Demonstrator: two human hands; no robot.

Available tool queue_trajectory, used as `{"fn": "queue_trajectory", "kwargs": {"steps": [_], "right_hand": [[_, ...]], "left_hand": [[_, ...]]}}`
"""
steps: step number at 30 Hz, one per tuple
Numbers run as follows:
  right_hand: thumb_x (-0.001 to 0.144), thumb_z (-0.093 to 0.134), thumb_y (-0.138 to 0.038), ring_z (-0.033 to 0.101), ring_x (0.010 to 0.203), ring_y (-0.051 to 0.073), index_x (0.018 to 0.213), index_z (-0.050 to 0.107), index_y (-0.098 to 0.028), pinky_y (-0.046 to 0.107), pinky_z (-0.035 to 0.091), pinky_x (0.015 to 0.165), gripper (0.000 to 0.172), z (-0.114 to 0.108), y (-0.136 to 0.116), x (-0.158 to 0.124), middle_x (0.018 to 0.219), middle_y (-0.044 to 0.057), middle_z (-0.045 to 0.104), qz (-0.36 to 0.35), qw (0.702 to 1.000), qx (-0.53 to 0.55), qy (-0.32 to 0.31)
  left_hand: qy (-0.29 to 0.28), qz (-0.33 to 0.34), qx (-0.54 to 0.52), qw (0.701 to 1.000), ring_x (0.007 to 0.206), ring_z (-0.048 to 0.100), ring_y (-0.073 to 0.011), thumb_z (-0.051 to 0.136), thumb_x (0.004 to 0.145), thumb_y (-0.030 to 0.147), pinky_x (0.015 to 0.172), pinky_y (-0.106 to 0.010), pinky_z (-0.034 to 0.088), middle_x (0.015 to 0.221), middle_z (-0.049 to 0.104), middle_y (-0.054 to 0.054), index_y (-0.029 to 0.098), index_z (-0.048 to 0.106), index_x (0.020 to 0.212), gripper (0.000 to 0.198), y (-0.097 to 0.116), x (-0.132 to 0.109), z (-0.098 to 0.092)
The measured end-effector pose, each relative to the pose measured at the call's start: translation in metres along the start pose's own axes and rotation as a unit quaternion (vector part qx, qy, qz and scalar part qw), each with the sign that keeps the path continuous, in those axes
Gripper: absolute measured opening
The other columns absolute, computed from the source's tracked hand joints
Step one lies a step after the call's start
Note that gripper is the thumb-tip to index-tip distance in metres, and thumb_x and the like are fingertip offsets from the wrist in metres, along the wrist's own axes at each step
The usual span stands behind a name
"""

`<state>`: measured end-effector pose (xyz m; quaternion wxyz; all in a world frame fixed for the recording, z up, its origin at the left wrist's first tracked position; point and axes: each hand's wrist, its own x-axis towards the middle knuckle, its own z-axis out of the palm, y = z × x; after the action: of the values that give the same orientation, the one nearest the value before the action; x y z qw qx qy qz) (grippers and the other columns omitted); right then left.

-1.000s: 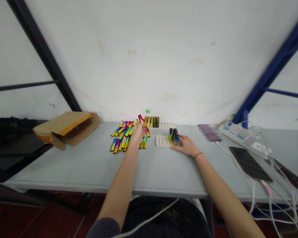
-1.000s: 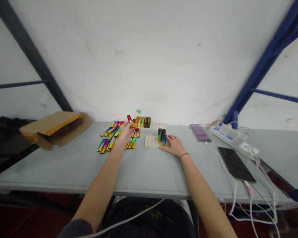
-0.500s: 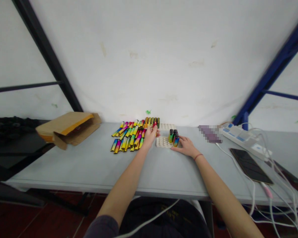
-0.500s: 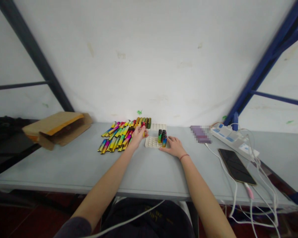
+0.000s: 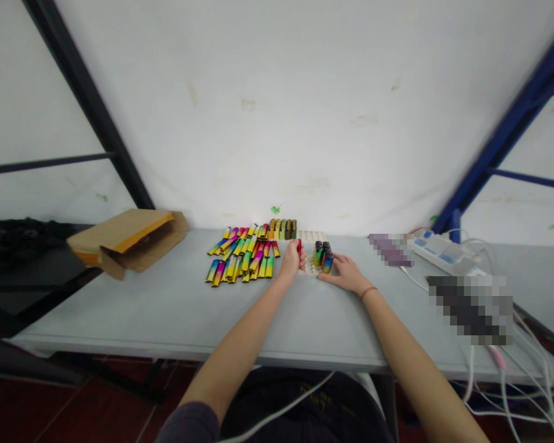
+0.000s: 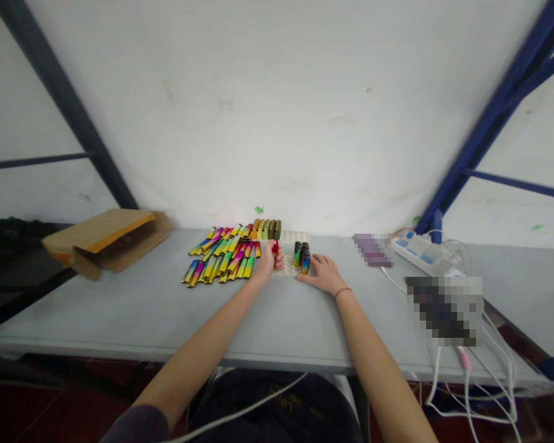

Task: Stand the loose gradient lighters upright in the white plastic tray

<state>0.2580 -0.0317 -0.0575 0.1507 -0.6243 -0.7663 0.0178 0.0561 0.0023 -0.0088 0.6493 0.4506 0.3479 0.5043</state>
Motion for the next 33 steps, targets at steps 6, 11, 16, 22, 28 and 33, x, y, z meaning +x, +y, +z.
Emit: {"fn": "queue_trajectory", "kwargs": {"steps": [6, 11, 16, 22, 28, 33], "right_hand": [[0.086, 0.063, -0.072, 0.053, 0.136, 0.037, 0.135, 0.065, -0.016, 0.050, 0.041, 0.115, 0.074, 0.002, 0.002, -0.001, 0.146, 0.019, 0.060, -0.006, 1.000, 0.007, 0.014], [0.085, 0.063, -0.074, 0.052, 0.137, 0.038, 0.135, 0.065, -0.016, 0.051, 0.042, 0.114, 0.076, 0.003, 0.003, -0.001, 0.147, 0.020, 0.059, 0.000, 1.000, 0.010, 0.015], [0.085, 0.064, -0.074, 0.052, 0.138, 0.037, 0.134, 0.065, -0.016, 0.049, 0.041, 0.115, 0.076, 0.002, 0.002, -0.001, 0.147, 0.019, 0.059, 0.003, 1.000, 0.005, 0.011], [0.086, 0.064, -0.073, 0.054, 0.136, 0.037, 0.134, 0.065, -0.016, 0.049, 0.041, 0.115, 0.074, 0.001, 0.000, -0.001, 0.146, 0.020, 0.060, 0.000, 1.000, 0.001, 0.016], [0.085, 0.066, -0.071, 0.054, 0.136, 0.037, 0.133, 0.066, -0.017, 0.049, 0.042, 0.115, 0.072, 0.002, 0.000, -0.001, 0.147, 0.019, 0.059, 0.000, 1.000, 0.007, 0.016], [0.086, 0.065, -0.072, 0.053, 0.137, 0.037, 0.134, 0.065, -0.014, 0.049, 0.042, 0.115, 0.076, 0.001, 0.000, -0.001, 0.148, 0.020, 0.058, 0.002, 1.000, 0.004, 0.013]], "left_hand": [[0.018, -0.061, -0.038, 0.997, 0.035, 0.024, -0.0072, 0.036, 0.088, 0.079, 0.037, -0.021, 0.018, 0.042, 0.027, 0.007, 0.024, 0.037, 0.061, 0.061, 0.004, -0.004, -0.002], [0.061, -0.062, -0.046, 0.995, 0.035, 0.018, -0.0066, 0.034, 0.094, 0.061, 0.038, -0.020, 0.011, 0.042, 0.022, 0.007, 0.023, 0.034, 0.057, 0.053, 0.009, -0.008, 0.000], [0.072, -0.048, -0.063, 0.994, 0.034, 0.015, -0.0073, 0.030, 0.096, 0.052, 0.038, -0.021, 0.010, 0.042, 0.020, 0.007, 0.024, 0.030, 0.057, 0.048, 0.012, -0.007, 0.000], [0.070, -0.036, -0.073, 0.994, 0.035, 0.014, -0.0071, 0.030, 0.095, 0.056, 0.038, -0.020, 0.010, 0.042, 0.020, 0.007, 0.024, 0.031, 0.058, 0.049, 0.009, -0.008, -0.002], [0.082, -0.053, -0.061, 0.993, 0.035, 0.014, -0.0067, 0.036, 0.091, 0.073, 0.038, -0.021, 0.008, 0.042, 0.018, 0.008, 0.024, 0.032, 0.058, 0.059, 0.007, -0.007, -0.003], [0.097, -0.061, -0.074, 0.991, 0.034, 0.014, -0.0071, 0.035, 0.096, 0.051, 0.038, -0.021, 0.008, 0.041, 0.018, 0.007, 0.023, 0.030, 0.056, 0.049, 0.014, -0.004, -0.006]]}}
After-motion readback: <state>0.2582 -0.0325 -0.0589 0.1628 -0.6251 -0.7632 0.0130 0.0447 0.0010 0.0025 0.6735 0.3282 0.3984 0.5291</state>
